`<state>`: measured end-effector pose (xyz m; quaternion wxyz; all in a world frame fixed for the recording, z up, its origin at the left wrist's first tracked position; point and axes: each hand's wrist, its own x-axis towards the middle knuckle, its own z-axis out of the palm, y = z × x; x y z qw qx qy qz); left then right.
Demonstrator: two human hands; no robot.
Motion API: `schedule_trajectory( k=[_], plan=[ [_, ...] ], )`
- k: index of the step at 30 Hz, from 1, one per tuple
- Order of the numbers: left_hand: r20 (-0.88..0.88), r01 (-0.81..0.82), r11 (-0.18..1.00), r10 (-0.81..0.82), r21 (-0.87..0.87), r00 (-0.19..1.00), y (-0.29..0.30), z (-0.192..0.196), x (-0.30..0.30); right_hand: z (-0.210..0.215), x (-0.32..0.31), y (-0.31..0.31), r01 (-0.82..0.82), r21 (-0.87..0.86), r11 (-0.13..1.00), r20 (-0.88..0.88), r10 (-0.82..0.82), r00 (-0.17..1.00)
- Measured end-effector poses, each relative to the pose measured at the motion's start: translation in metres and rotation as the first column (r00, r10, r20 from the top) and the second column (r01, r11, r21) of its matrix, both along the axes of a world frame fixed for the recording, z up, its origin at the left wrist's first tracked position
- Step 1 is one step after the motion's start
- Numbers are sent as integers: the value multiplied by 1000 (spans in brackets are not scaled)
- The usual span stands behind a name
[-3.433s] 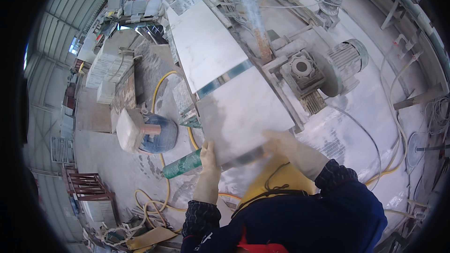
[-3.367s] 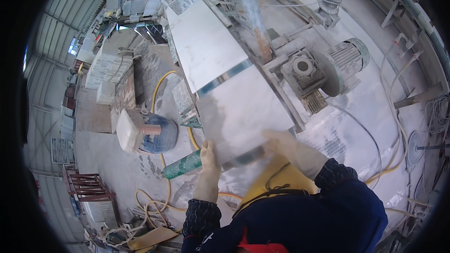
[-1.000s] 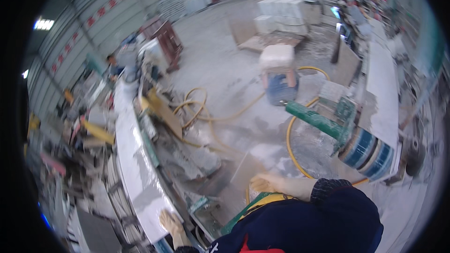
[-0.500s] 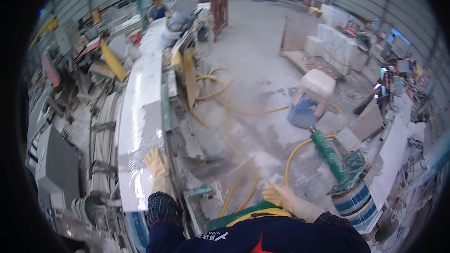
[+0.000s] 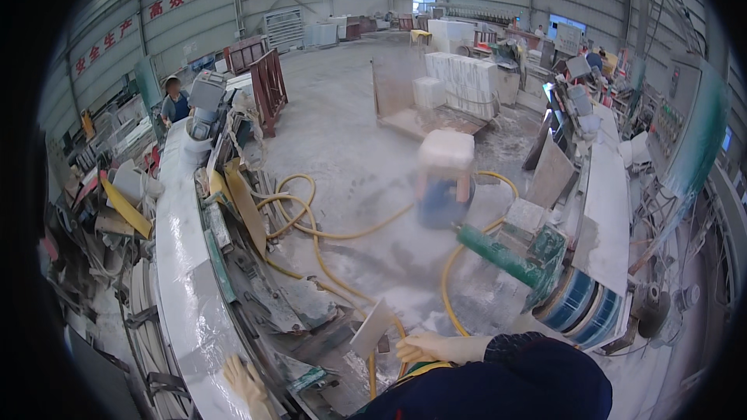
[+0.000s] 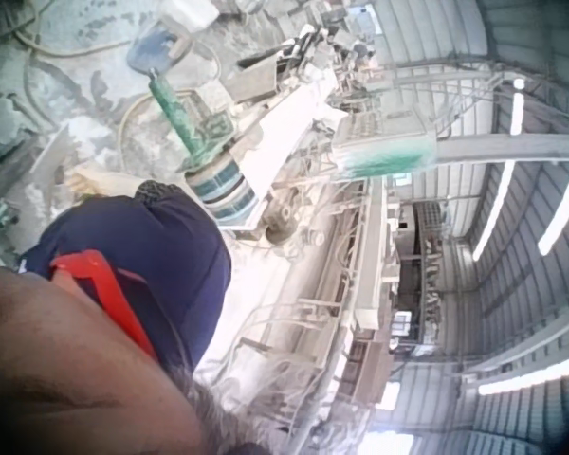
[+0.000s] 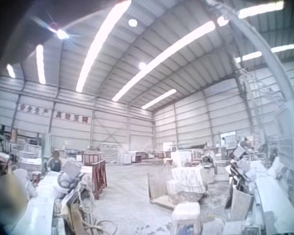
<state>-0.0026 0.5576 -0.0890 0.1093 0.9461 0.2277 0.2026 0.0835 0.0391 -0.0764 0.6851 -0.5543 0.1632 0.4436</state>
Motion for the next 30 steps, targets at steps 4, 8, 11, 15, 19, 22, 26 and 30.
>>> schedule_trajectory(
  k=[4,8,11,15,19,22,26,30],
  plan=[
    [90,-68,986,55,152,994,-7,-20,-68,-34,20,-6,-132,-124,983,95,144,985],
    [183,-275,873,218,402,959,-23,-36,-123,-72,30,-27,-283,-365,887,229,380,896],
    [195,-343,827,285,444,939,-28,-41,-140,-100,34,-46,-205,-328,922,189,277,942],
    [177,-340,816,291,468,940,-26,-43,-144,-118,51,-53,-238,-216,947,95,263,960],
    [239,-374,856,303,357,922,-25,-43,-145,-101,57,-55,-315,-298,901,109,361,926],
    [125,-417,869,398,266,909,-25,-43,-147,-89,55,-54,-334,-332,882,124,392,912],
    [251,-378,846,300,376,921,-27,-43,-149,-98,58,-54,-354,-322,878,97,403,910],
    [311,-385,804,263,453,913,-33,-39,-148,-121,61,-56,-390,-329,860,129,450,884]
  ],
)
